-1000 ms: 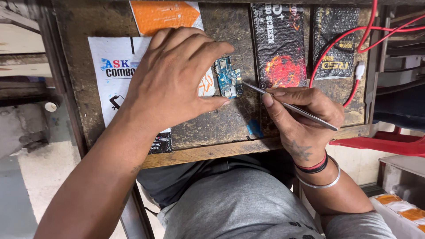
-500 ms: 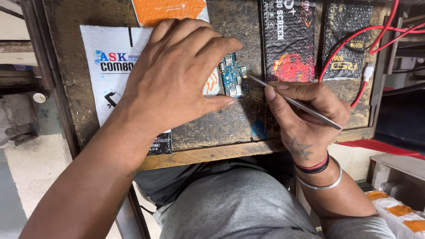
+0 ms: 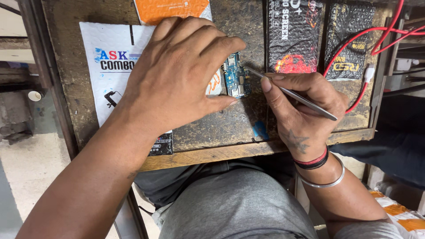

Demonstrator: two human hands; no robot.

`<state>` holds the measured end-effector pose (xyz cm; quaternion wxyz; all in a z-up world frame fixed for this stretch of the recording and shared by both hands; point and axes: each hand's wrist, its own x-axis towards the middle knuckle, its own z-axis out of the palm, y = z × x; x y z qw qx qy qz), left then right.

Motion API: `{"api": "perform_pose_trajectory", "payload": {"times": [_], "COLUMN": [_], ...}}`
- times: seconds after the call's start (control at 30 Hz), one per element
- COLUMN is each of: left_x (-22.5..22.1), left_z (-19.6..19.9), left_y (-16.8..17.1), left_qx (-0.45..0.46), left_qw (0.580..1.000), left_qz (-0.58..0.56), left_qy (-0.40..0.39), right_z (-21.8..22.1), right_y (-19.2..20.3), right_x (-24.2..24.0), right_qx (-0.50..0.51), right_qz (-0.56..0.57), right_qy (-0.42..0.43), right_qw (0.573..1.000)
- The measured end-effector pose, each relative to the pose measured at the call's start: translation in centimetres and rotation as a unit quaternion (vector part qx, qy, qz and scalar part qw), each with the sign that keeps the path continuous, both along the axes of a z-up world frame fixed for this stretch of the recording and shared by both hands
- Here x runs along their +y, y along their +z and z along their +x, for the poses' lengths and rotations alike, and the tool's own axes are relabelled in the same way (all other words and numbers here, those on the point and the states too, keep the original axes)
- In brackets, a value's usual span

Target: The person heats a small electronic circuit board using a heat gun while holding a metal tool against a component.

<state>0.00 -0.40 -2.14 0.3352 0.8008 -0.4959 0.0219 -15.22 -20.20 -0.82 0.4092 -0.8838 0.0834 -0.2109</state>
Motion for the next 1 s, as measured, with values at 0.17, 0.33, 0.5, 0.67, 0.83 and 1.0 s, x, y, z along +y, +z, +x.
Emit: {"api": "perform_pose_trajectory", "payload": {"times": [0.17, 0.33, 0.5, 0.67, 0.83, 1.0], "left_x": [0.06, -0.13, -0.16, -0.21, -0.12, -0.14], "left_z": [0.00, -0.01, -0.03, 0.03, -0.03, 0.05], "left_y": [-0.01, -0.02, 0.10, 0.14, 0.16, 0.23], "left_qx": [-0.001, 0.003, 0.008, 0.010, 0.011, 0.006], "left_qw": [1.000, 1.000, 1.000, 1.000, 1.000, 1.000], "left_qz": [-0.004, 0.001, 0.010, 0.007, 0.002, -0.001], "left_qy": [-0.002, 0.002, 0.003, 0.003, 0.002, 0.001], "right_z": [0.16, 0.21, 0.26, 0.37, 0.38, 0.49], "right_y": [-0.17, 0.09, 0.24, 0.28, 0.40, 0.39], "right_x": [-0.01, 0.05, 0.21, 0.27, 0.29, 0.39], "right_qx": [-0.004, -0.001, -0.011, -0.019, -0.010, -0.017], "right_qz": [-0.003, -0.009, -0.025, -0.033, -0.064, -0.042], "right_qy": [-0.001, 0.009, 0.026, 0.032, 0.020, 0.027], "right_qw": [1.000, 1.000, 0.999, 0.999, 0.998, 0.999]}}
